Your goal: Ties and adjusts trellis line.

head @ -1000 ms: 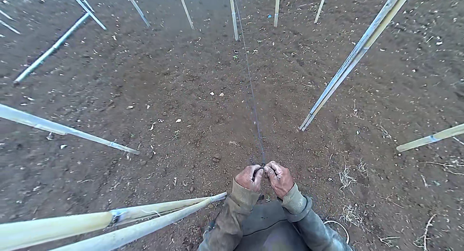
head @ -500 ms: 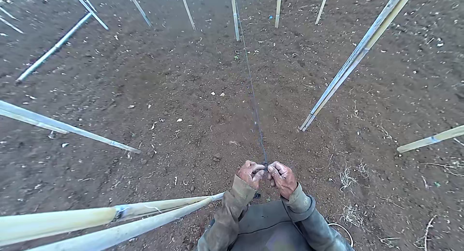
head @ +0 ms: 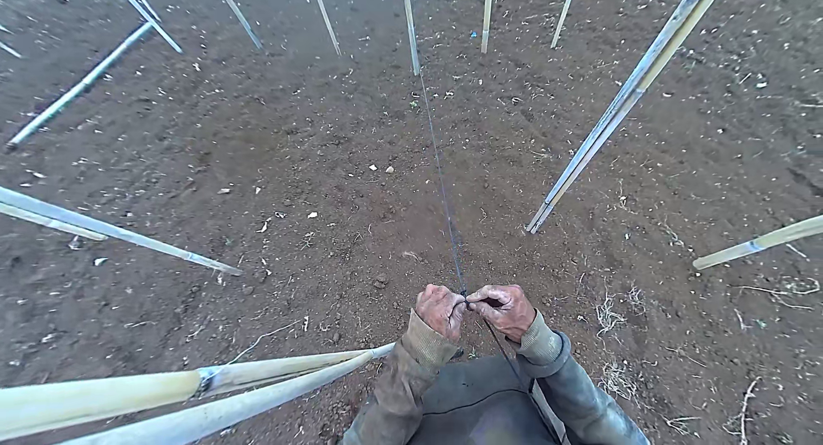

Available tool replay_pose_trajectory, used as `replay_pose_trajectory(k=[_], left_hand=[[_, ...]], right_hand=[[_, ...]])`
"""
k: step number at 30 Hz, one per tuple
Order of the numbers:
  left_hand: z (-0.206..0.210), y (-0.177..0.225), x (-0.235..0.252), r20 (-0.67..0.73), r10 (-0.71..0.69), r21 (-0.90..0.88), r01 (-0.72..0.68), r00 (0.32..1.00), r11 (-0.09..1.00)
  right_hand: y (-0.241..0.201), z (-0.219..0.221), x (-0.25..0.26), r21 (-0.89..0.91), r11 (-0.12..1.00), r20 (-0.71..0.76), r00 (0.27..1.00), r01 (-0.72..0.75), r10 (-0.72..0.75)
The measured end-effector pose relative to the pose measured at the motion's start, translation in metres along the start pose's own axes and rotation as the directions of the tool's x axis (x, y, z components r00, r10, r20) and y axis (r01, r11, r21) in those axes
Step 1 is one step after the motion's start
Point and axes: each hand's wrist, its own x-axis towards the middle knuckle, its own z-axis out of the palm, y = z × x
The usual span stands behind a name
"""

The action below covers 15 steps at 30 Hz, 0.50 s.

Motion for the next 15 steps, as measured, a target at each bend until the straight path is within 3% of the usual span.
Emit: replay_pose_trajectory(k=[3, 6, 9, 15], left_hand=[[0.004, 0.001, 0.001, -0.049, 0.023, 0.021, -0.022, 0.999, 1.0], [-0.002, 0.006, 0.004, -0.036, -0.03, -0.11, 0.026, 0.999, 0.994], [-0.007, 0.008, 0.003, -0.033, -0.06, -0.163, 0.053, 0.998, 0.985], [0.001, 0.01, -0.001, -0.097, -0.026, -0.09, 0.017, 0.995, 0.996]], right_hand=[[0.003, 0.001, 0.0, 0.107, 0.994, -0.017, 1.0, -0.018, 0.02], [0.001, -0.002, -0.001, 0.262, 0.964, -0.036, 0.998, -0.042, 0.053], [-0.001, -0.006, -0.001, 0.267, 0.96, 0.006, 0.997, -0.08, 0.081], [0.001, 0.003, 0.001, 0.283, 0.956, 0.008, 0.997, -0.071, 0.072]])
